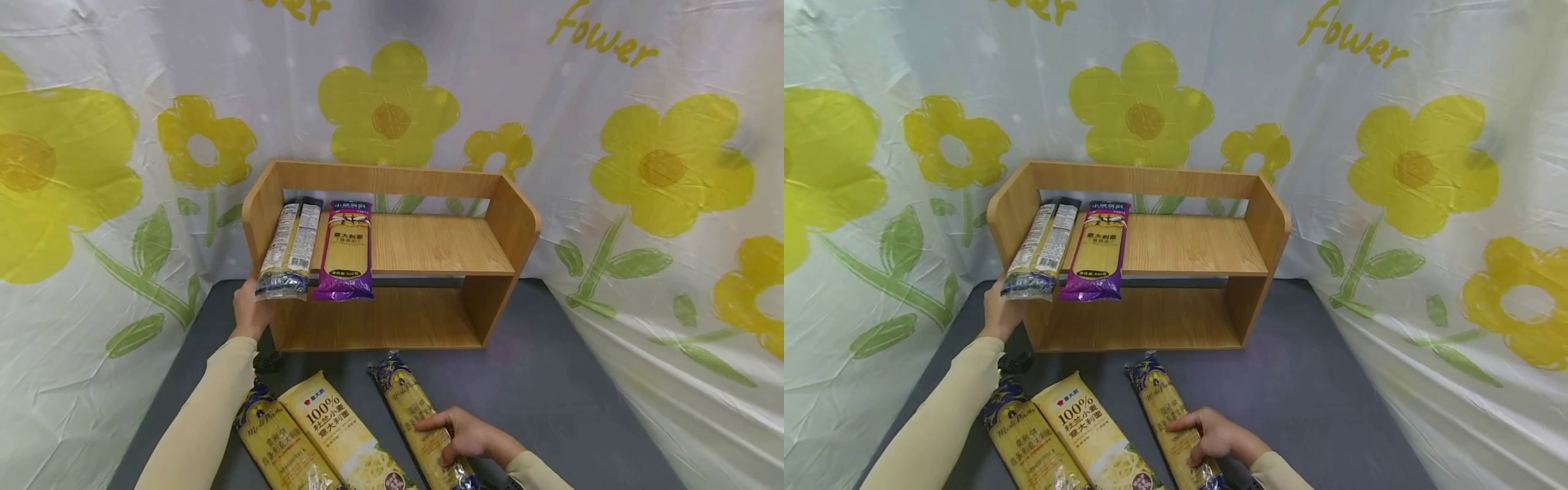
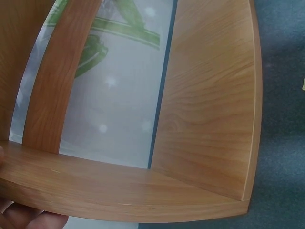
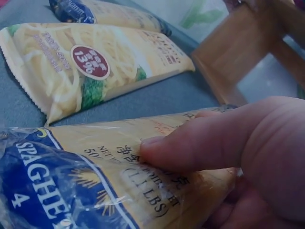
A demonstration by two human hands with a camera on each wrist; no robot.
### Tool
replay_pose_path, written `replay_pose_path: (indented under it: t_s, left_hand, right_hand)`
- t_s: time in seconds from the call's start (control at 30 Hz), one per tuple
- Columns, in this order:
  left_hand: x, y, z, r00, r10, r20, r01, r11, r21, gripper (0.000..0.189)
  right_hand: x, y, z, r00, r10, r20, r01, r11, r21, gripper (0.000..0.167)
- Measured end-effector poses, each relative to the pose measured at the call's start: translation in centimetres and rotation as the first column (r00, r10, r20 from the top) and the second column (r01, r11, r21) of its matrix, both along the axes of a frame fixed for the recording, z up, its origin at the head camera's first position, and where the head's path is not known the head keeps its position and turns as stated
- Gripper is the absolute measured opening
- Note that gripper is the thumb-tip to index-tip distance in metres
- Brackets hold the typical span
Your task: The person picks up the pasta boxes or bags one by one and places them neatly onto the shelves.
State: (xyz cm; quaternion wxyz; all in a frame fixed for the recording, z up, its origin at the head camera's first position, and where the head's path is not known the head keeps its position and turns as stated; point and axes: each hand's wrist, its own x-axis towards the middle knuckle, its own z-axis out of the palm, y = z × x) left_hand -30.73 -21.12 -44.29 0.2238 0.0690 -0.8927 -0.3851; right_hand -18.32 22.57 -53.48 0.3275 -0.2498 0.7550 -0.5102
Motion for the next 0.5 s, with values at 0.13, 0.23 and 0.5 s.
replay_pose_path:
  t_s: [0.13,0.23,0.5]
  left_hand:
    - [0.0,0.1,0.0,1.000,0.003,-0.003,-0.003,1.000,0.016,0.044]
    - [0.0,0.1,-0.1,1.000,0.001,-0.011,0.000,1.000,0.021,0.045]
    - [-0.1,0.0,-0.3,1.000,-0.006,-0.027,0.006,1.000,0.011,0.046]
  right_hand:
    - [0.4,1.0,-0.1,0.999,-0.021,-0.046,0.019,0.999,-0.038,0.069]
    - [0.7,1.8,-0.1,0.996,-0.044,-0.072,0.040,0.997,-0.061,0.068]
    - [1.6,4.0,0.6,0.994,-0.089,-0.060,0.081,0.990,-0.114,0.069]
